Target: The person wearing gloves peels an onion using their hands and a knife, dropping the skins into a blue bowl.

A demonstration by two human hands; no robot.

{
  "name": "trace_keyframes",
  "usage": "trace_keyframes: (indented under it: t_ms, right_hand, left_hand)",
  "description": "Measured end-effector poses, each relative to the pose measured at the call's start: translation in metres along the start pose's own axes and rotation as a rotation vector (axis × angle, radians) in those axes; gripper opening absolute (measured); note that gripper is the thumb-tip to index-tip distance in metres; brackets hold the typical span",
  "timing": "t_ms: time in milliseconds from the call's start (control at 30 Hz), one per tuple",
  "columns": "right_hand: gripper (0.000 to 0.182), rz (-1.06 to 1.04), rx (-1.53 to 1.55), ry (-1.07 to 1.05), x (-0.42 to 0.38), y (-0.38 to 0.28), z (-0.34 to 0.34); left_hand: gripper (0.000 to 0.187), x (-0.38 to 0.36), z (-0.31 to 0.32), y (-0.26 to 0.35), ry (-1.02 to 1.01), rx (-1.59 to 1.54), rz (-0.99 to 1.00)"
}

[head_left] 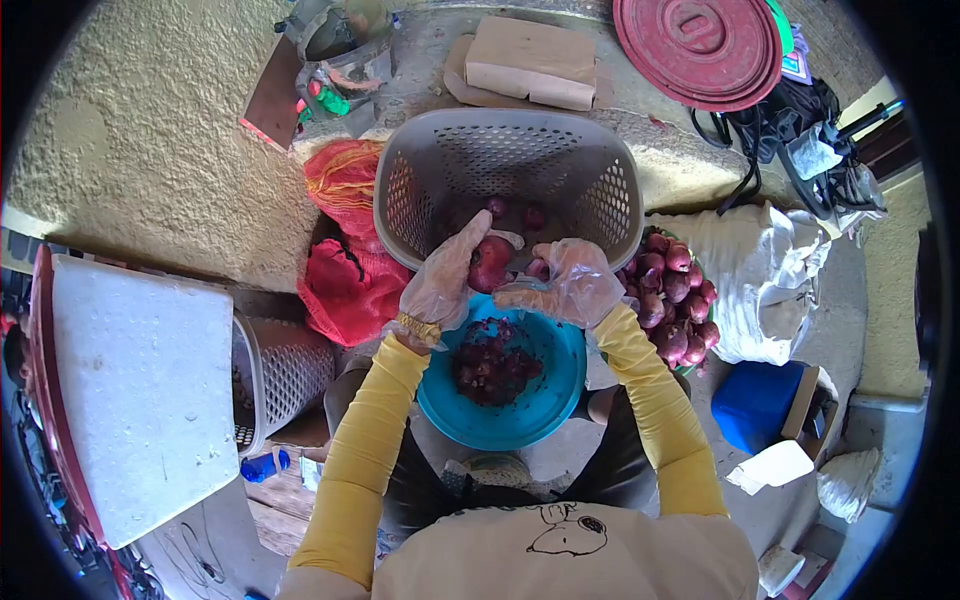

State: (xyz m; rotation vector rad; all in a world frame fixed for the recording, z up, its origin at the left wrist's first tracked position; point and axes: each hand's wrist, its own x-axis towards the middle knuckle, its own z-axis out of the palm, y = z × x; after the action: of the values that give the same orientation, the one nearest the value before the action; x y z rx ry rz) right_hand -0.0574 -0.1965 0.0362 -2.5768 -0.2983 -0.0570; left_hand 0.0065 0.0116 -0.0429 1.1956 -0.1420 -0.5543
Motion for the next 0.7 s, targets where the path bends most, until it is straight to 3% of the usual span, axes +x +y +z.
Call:
trace_keyframes:
  t_ms: [267, 467, 533, 667, 700]
  right_hand:
    - [0.082, 0.025, 0.06, -0.113, 0.002, 0.001, 0.0]
    - [0.07, -0.159, -0.056, -0.002, -0.001, -0.001, 0.01]
    - [0.064, -0.139, -0.218, -0.182, -0.002, -0.005, 0.012]
    - [0.065, -0.205, -0.198, -0.233, -0.006, -0.026, 0.001]
    - [0.067, -0.194, -0.175, -0.21, -0.006, -0.028, 0.0]
  left_hand:
    - [0.05, 0.003, -0.003, -0.013, -0.011, -0.072, -0.019]
    - [0.052, -0.001, 0.005, 0.003, -0.019, -0.115, -0.029]
    - [0.054, -0.015, 0.027, 0.051, 0.039, -0.419, -0.32]
    - [0.054, -0.004, 0.01, 0.031, 0.055, -0.429, -0.292]
    - [0.051, -0.004, 0.008, 0.029, 0.047, -0.216, -0.153]
